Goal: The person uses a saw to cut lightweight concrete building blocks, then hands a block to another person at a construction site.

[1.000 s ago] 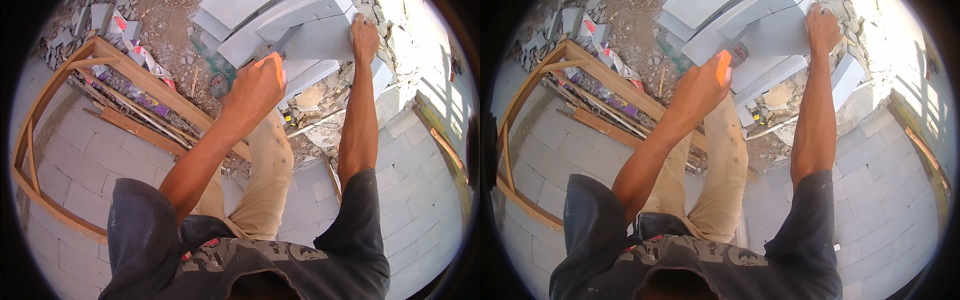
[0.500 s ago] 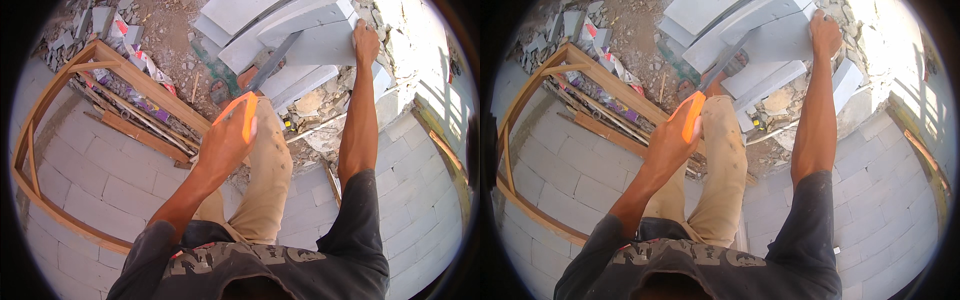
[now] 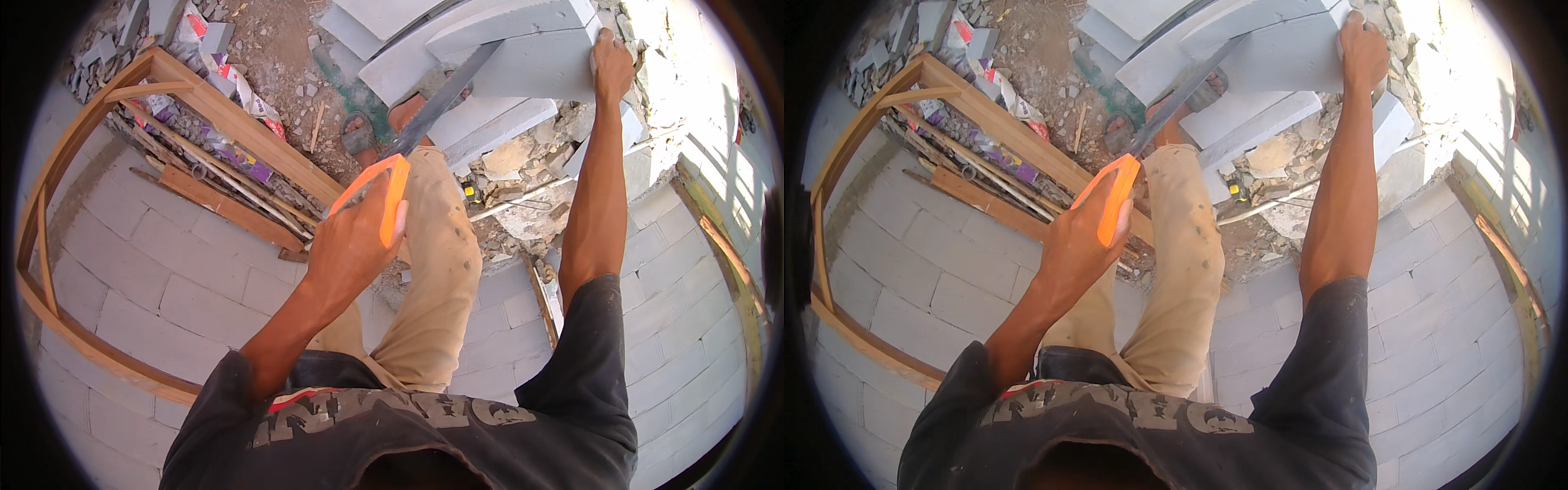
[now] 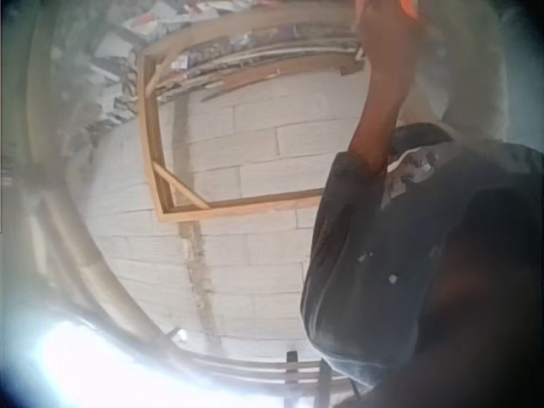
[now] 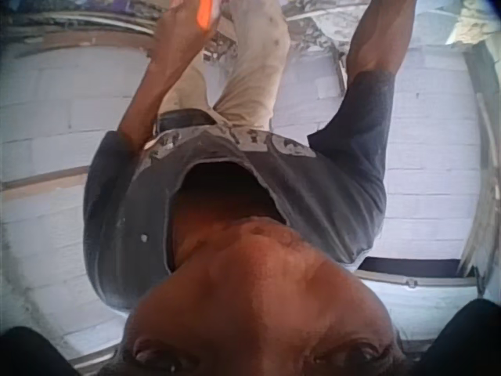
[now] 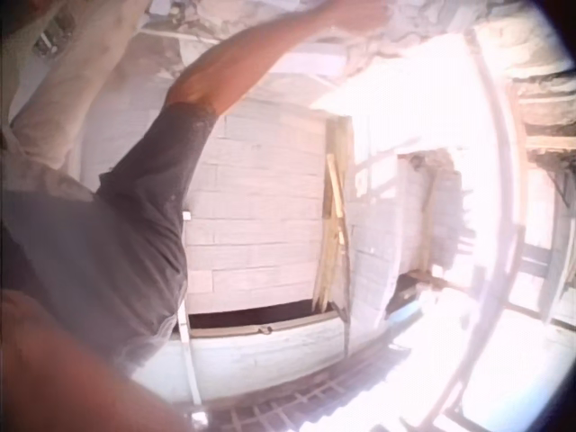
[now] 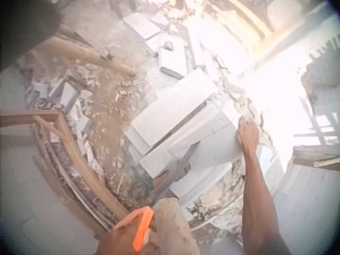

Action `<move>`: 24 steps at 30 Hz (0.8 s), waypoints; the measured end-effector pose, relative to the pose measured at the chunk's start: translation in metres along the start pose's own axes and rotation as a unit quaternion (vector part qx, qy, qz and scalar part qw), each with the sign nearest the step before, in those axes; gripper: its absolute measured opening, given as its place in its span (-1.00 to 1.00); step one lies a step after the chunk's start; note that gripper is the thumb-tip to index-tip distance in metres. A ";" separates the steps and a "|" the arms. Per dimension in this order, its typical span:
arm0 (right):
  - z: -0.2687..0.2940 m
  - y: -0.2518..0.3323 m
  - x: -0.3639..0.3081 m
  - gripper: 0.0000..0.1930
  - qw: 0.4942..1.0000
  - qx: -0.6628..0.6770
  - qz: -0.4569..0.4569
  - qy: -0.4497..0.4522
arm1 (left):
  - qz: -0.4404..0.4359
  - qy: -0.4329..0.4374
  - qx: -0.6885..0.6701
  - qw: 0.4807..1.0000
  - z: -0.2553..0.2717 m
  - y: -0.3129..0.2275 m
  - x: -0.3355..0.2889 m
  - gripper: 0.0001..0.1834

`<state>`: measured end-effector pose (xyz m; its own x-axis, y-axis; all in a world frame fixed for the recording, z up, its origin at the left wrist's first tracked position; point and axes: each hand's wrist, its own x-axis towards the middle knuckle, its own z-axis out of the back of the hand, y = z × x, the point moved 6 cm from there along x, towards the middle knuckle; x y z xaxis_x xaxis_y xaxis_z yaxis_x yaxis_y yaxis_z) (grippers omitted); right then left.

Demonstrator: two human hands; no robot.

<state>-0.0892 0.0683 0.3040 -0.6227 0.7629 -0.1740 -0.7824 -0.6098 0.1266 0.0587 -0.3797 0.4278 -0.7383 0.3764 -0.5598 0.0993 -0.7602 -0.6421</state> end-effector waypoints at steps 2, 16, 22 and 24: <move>-0.004 0.005 0.007 -0.26 1.000 0.003 -0.004 -0.004 | -0.010 -0.025 0.006 1.000 -0.001 0.001 0.015 -0.55; -0.006 0.003 0.011 -0.22 1.000 -0.001 0.019 0.012 | 0.009 -0.013 0.030 0.999 -0.011 0.004 0.034 -0.59; -0.008 -0.010 0.002 -0.25 0.999 -0.014 0.018 0.031 | 0.026 0.023 0.026 0.999 -0.050 -0.023 0.123 -0.53; -0.009 -0.022 0.020 -0.27 1.000 -0.006 0.022 -0.015 | 0.002 0.003 0.061 0.998 -0.024 -0.020 0.064 -0.54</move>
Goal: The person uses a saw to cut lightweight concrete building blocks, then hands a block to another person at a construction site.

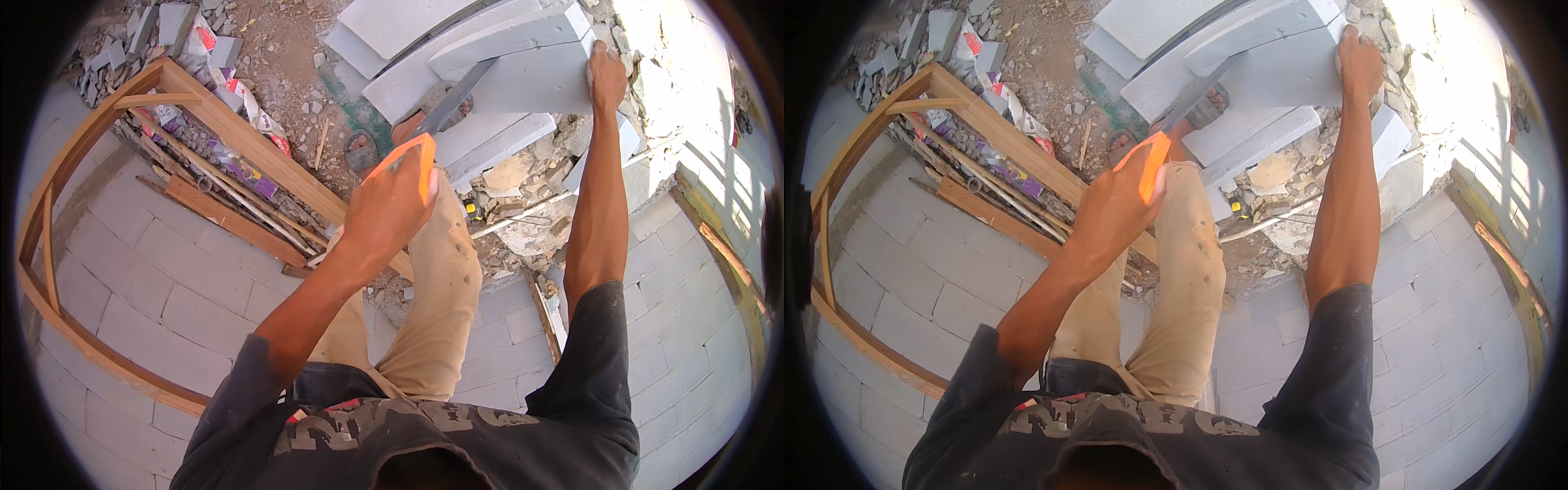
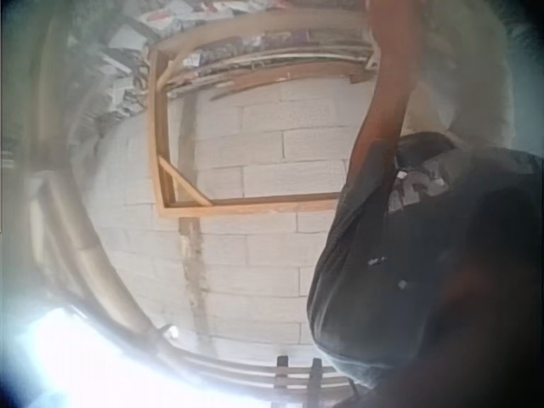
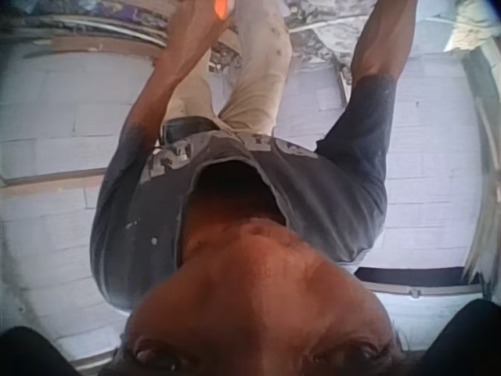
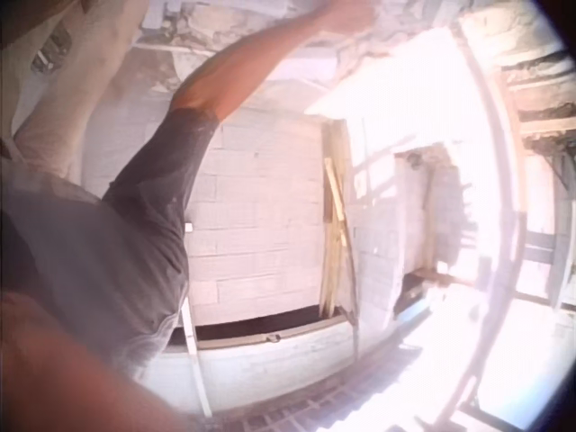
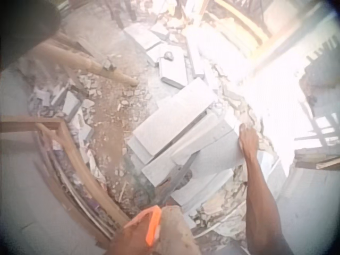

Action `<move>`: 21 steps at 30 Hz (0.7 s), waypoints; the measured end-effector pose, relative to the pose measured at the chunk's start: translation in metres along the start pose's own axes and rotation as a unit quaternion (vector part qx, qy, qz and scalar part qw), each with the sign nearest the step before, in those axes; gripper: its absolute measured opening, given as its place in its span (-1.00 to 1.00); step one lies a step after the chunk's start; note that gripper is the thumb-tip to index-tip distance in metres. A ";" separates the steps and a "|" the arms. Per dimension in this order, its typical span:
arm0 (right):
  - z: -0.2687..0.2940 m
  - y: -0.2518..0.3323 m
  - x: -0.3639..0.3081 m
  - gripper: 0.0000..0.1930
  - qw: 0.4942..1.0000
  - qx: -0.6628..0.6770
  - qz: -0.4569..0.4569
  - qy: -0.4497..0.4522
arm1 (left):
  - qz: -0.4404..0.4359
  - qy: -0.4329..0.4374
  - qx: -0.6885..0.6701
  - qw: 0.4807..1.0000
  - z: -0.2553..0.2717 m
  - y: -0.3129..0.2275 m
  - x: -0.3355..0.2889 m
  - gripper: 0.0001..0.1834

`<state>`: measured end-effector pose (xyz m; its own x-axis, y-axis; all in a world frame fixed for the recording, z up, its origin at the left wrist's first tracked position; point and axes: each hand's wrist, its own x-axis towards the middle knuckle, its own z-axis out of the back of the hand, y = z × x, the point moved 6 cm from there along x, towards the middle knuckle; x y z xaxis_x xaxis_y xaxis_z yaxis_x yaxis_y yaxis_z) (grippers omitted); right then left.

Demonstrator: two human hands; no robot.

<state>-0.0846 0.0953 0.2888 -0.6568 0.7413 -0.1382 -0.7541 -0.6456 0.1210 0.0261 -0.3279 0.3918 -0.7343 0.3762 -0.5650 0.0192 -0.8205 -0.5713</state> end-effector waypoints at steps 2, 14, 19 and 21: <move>0.004 0.016 -0.006 -0.28 1.000 -0.009 0.003 0.022 | 0.013 0.002 -0.019 1.000 0.016 0.017 -0.046 -0.50; -0.003 0.000 0.006 -0.29 0.999 -0.006 0.002 0.035 | 0.053 0.018 -0.033 0.998 -0.008 0.023 -0.032 -0.49; 0.001 0.025 -0.006 -0.29 0.999 -0.029 0.030 0.031 | 0.029 -0.017 -0.007 0.999 -0.019 0.024 0.009 -0.52; -0.007 0.034 -0.010 -0.29 0.998 -0.037 0.042 0.030 | 0.050 -0.005 -0.015 0.999 -0.045 0.012 0.064 -0.51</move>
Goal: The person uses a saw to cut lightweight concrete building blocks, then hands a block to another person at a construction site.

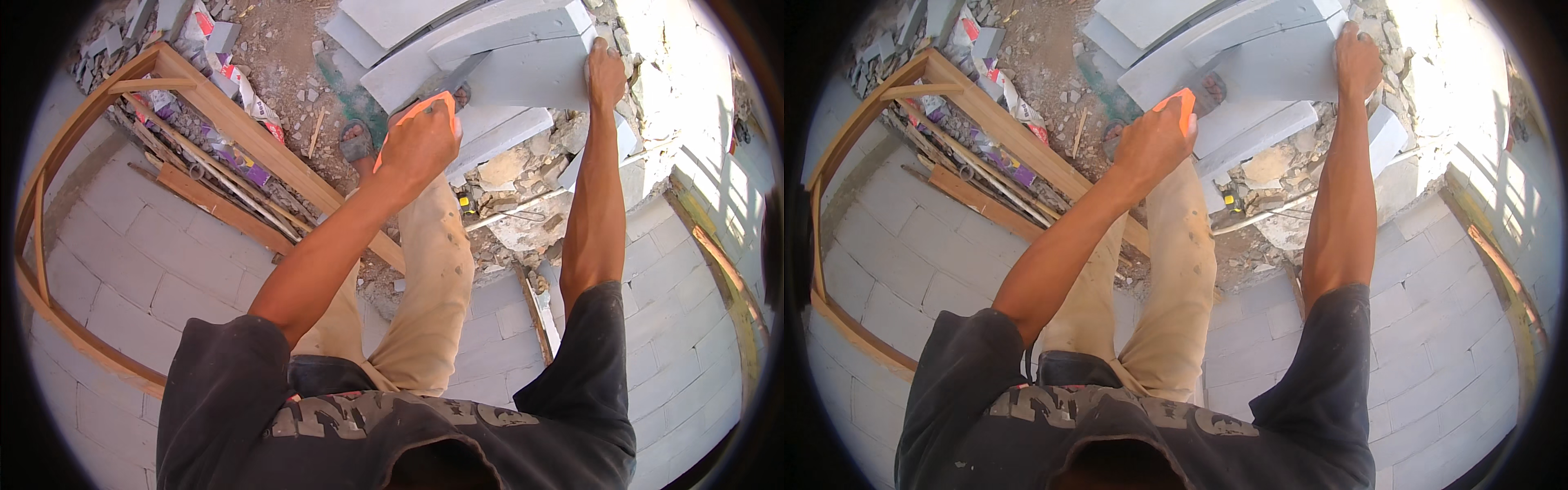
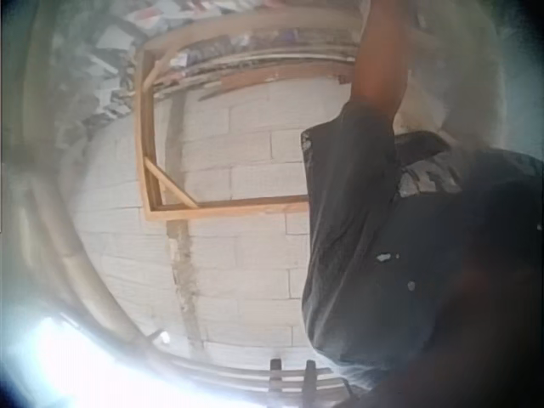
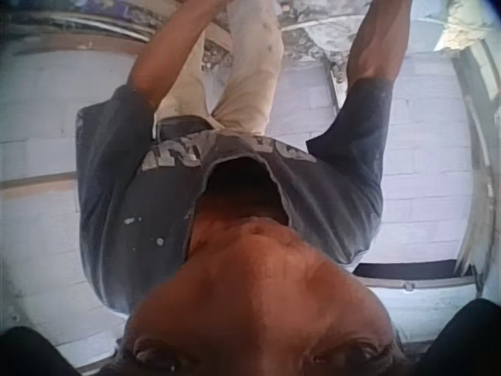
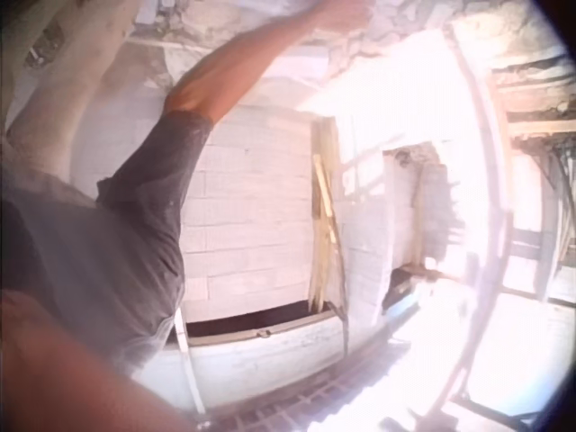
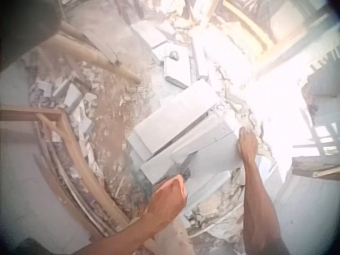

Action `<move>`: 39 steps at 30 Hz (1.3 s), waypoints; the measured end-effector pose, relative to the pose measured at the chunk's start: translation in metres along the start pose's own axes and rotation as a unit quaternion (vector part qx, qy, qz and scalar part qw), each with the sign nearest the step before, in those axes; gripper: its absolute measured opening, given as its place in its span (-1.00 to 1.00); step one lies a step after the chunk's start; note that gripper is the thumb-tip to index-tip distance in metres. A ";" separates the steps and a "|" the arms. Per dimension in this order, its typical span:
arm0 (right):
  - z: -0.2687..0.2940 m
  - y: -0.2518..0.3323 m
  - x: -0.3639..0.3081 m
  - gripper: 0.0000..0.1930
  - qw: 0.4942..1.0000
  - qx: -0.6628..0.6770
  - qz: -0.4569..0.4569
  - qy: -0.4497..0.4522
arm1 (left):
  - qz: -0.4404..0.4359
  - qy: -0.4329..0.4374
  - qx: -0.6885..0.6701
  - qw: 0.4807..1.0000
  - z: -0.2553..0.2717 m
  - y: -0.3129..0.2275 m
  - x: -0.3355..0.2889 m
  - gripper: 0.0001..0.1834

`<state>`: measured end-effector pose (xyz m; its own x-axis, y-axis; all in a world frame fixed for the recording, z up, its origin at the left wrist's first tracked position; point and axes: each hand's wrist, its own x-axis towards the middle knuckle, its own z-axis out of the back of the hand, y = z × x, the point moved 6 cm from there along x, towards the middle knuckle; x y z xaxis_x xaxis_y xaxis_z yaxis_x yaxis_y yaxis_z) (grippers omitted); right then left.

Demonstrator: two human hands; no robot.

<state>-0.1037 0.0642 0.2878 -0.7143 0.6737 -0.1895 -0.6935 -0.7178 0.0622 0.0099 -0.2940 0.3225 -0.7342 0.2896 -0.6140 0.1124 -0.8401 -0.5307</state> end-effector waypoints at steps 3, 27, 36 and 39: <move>0.001 -0.021 0.001 -0.30 1.000 0.018 -0.019 0.011 | -0.003 0.023 0.002 1.000 0.005 -0.001 -0.012 -0.50; 0.007 -0.003 0.001 -0.29 0.999 0.011 -0.033 0.007 | -0.028 -0.031 -0.006 0.999 -0.001 0.038 -0.007 -0.50; 0.010 -0.005 0.010 -0.27 0.998 0.019 -0.054 0.021 | -0.037 -0.044 -0.023 0.998 0.037 0.091 -0.121 -0.49; 0.009 -0.007 -0.006 -0.27 0.998 0.018 -0.054 0.003 | -0.022 -0.010 -0.018 1.000 0.012 0.072 -0.061 -0.50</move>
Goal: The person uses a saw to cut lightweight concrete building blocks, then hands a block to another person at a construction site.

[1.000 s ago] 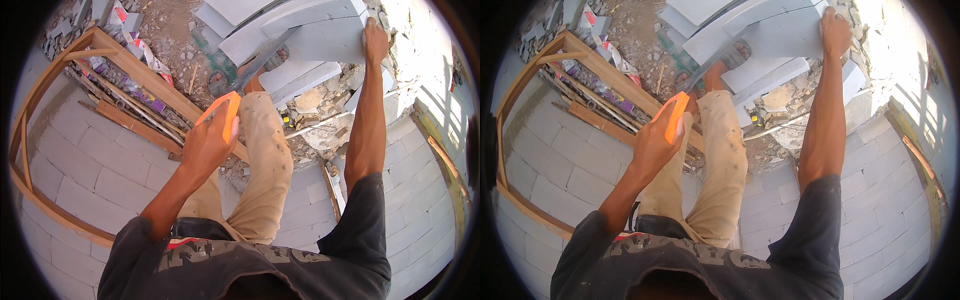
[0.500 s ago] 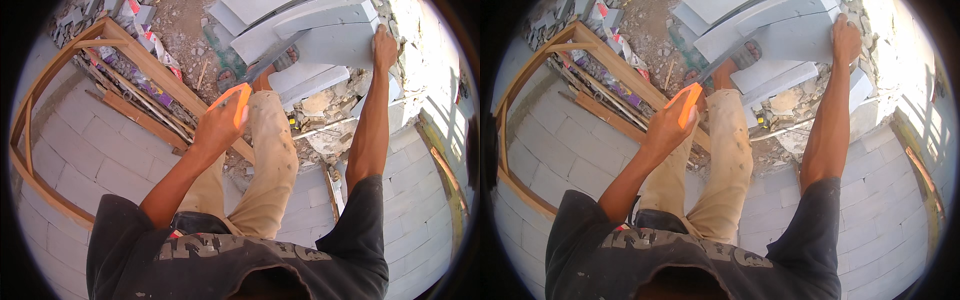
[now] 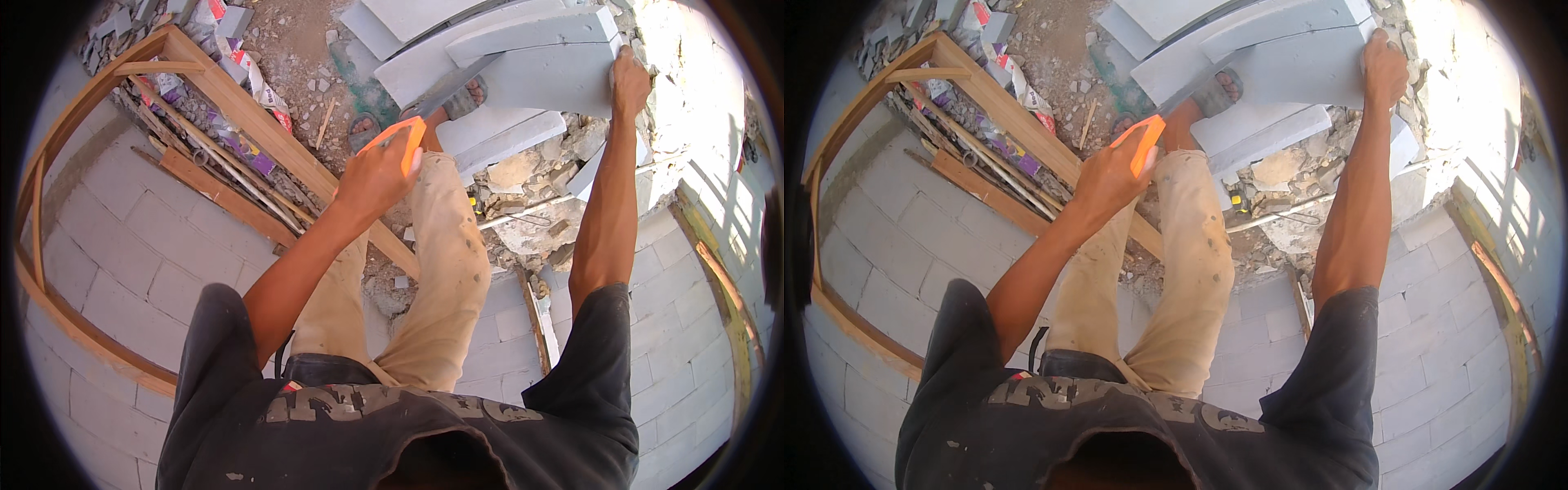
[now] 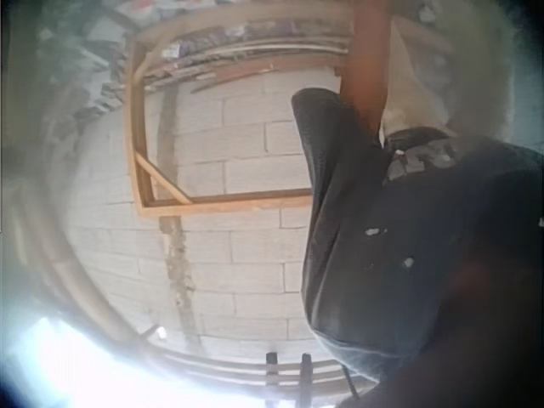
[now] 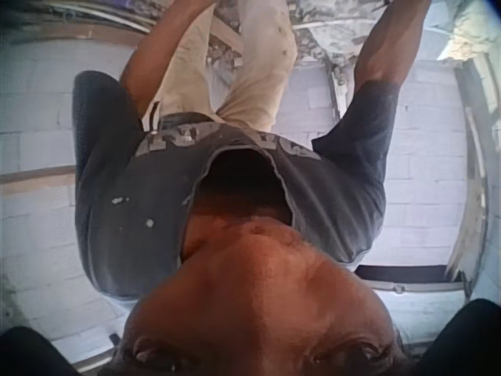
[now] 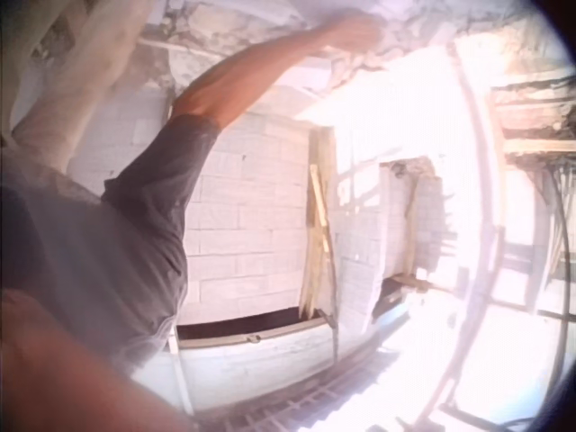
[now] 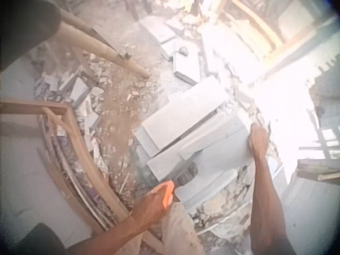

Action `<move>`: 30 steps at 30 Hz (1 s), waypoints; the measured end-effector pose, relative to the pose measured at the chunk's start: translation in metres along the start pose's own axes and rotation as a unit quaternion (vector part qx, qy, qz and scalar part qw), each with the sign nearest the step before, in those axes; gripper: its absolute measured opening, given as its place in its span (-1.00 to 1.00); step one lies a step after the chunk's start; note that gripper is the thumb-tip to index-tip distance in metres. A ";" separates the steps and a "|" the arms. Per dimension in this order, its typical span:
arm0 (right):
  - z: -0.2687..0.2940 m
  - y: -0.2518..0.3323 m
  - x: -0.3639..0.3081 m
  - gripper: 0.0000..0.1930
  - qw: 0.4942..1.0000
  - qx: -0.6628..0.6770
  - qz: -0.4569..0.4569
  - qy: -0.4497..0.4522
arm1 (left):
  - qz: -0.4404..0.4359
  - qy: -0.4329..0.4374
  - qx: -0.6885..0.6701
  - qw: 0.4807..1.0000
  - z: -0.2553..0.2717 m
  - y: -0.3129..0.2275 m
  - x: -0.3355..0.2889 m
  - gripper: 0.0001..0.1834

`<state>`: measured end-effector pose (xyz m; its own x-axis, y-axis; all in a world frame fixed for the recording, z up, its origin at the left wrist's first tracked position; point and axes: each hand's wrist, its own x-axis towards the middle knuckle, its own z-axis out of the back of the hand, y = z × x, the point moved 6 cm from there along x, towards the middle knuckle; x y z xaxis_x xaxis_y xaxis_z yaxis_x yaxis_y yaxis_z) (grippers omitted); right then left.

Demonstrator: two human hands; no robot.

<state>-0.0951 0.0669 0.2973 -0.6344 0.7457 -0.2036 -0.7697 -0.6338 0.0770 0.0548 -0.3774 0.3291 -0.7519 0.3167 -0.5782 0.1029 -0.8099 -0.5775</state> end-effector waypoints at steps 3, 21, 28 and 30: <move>-0.002 0.008 0.012 -0.27 1.000 0.003 0.013 -0.007 | 0.010 0.027 0.006 1.000 -0.037 -0.023 0.069 -0.47; -0.011 -0.008 0.050 -0.18 0.999 -0.023 0.032 -0.009 | -0.041 -0.026 -0.031 0.998 -0.012 0.024 0.016 -0.57; -0.016 -0.021 0.052 -0.19 1.000 -0.017 0.013 0.011 | -0.051 -0.025 0.012 0.998 -0.015 0.025 0.010 -0.55; -0.017 -0.008 0.050 -0.18 0.999 -0.005 0.031 0.019 | -0.012 0.001 -0.020 1.000 -0.030 0.014 0.065 -0.52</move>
<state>-0.1193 0.1057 0.2697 -0.6775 0.6965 -0.2362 -0.7281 -0.6807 0.0813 0.0268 -0.3535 0.2663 -0.7529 0.3373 -0.5651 0.1110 -0.7812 -0.6143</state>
